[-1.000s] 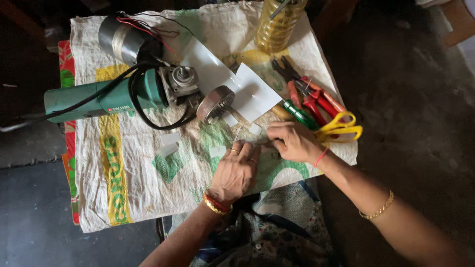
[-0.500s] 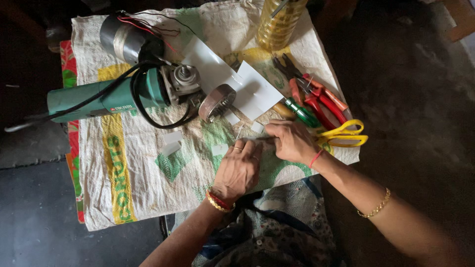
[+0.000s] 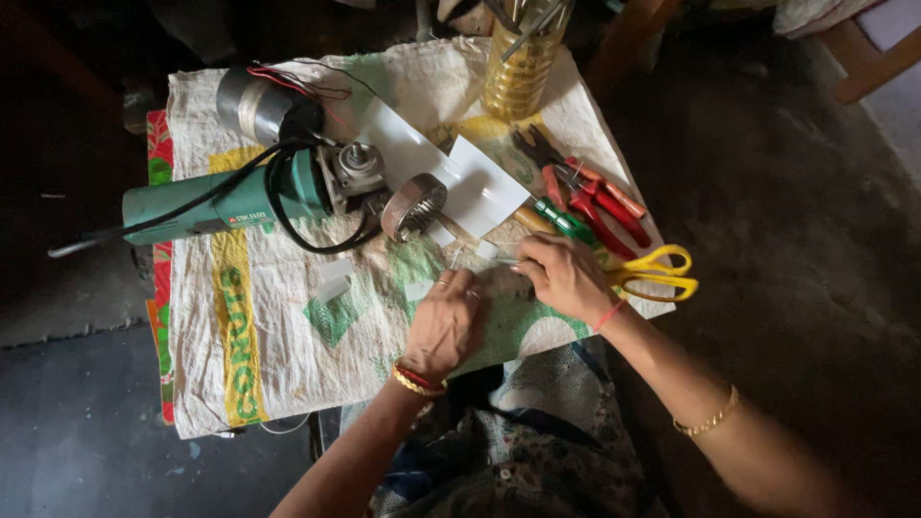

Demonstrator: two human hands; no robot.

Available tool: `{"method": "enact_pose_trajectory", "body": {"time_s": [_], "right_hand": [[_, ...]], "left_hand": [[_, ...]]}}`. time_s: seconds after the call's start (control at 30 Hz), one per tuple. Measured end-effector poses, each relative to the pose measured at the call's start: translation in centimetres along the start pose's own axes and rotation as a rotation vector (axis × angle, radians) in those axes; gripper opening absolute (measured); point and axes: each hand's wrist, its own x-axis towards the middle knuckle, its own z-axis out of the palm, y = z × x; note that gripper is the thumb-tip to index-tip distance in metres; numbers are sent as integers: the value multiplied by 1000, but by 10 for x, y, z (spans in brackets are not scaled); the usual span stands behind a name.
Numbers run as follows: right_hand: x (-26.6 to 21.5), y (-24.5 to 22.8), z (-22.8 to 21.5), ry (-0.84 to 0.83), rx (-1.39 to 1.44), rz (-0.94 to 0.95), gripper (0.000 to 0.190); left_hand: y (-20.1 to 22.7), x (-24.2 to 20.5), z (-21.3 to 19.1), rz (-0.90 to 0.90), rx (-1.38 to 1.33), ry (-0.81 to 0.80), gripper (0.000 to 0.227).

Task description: The person assembles small electrical components on a work surface. They use a screwdriver to tighten screws on a motor housing, handle small white plastic pieces, and manipulate wires with pliers and scissors nearby.

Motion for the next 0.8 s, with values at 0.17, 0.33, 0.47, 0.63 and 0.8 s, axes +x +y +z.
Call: {"method": "enact_pose_trajectory", "body": {"time_s": [0.17, 0.33, 0.47, 0.63, 0.8], "right_hand": [[-15, -4, 9, 58, -102, -128, 13], [-17, -3, 19, 68, -140, -139, 17], [-13, 1, 20, -22, -95, -38, 23], [-9, -2, 18, 32, -36, -76, 24], [-4, -3, 14, -22, -68, -47, 16]], "left_hand": [[-1, -1, 1, 71, -194, 242, 60], [1, 2, -7, 104, -206, 279, 72], [4, 5, -11, -20, -202, 114, 77], [7, 7, -15, -14, -159, 122, 77], [2, 9, -15, -29, -276, 133, 83]]}}
